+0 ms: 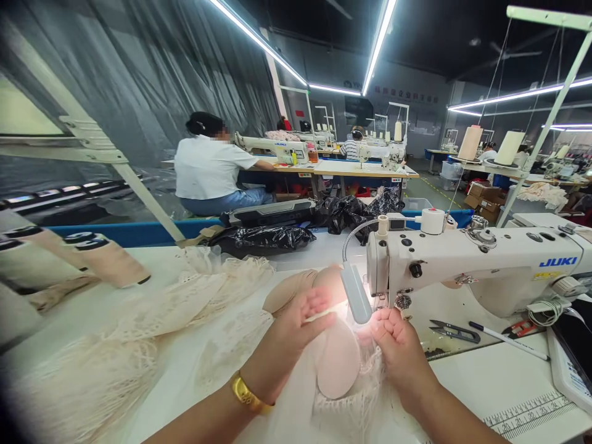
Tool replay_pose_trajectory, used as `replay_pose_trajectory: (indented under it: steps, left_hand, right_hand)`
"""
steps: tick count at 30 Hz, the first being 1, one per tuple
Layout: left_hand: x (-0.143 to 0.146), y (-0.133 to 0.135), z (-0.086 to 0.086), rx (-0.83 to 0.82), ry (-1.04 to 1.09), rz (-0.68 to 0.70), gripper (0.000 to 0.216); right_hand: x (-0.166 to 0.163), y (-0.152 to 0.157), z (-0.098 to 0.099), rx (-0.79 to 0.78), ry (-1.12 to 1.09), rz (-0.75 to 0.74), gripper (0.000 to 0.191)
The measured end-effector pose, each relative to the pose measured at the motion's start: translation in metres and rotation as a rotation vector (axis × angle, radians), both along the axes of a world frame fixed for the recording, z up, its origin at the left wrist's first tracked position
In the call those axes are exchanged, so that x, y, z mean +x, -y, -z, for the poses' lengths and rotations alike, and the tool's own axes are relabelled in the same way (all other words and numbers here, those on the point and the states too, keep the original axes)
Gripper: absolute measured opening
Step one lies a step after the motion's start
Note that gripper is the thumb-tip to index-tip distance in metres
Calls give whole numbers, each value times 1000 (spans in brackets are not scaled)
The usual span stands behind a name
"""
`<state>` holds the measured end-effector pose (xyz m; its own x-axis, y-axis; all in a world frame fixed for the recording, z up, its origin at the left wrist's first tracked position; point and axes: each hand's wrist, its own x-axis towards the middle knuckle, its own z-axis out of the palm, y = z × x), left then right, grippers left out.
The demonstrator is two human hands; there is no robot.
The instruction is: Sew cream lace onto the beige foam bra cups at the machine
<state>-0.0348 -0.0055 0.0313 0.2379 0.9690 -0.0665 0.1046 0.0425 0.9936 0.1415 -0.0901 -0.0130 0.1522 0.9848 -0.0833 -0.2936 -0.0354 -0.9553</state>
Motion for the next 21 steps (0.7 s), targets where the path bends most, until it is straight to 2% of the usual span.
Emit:
replay_pose_trajectory:
  steps: [2,5,7,10,14,18,21]
  left_hand:
    - [-7,2,-8,159,-144,-64,52]
    - [-14,14,-12,220,-262,130,40]
    - [-14,24,-9,213,-304,264,42]
    - [-12,31,0,162,-281,383,54]
    - [-15,29,7,49,-122,559,42]
    - [-23,24,5,-68,0,499,47]
    - [-26,24,1,-115,4,450,46]
  right_hand:
    - [0,0,1,4,-9,-10,32]
    - [-1,2,2,45,-41,-57,30]
    - [-2,5,1,81,-59,-115,30]
    - [-3,10,-4,113,-74,-176,31]
    - [-4,17,-12,126,-125,-171,32]
    - [4,25,-9,76,-83,-109,38]
    - [15,35,1,31,188,-20,38]
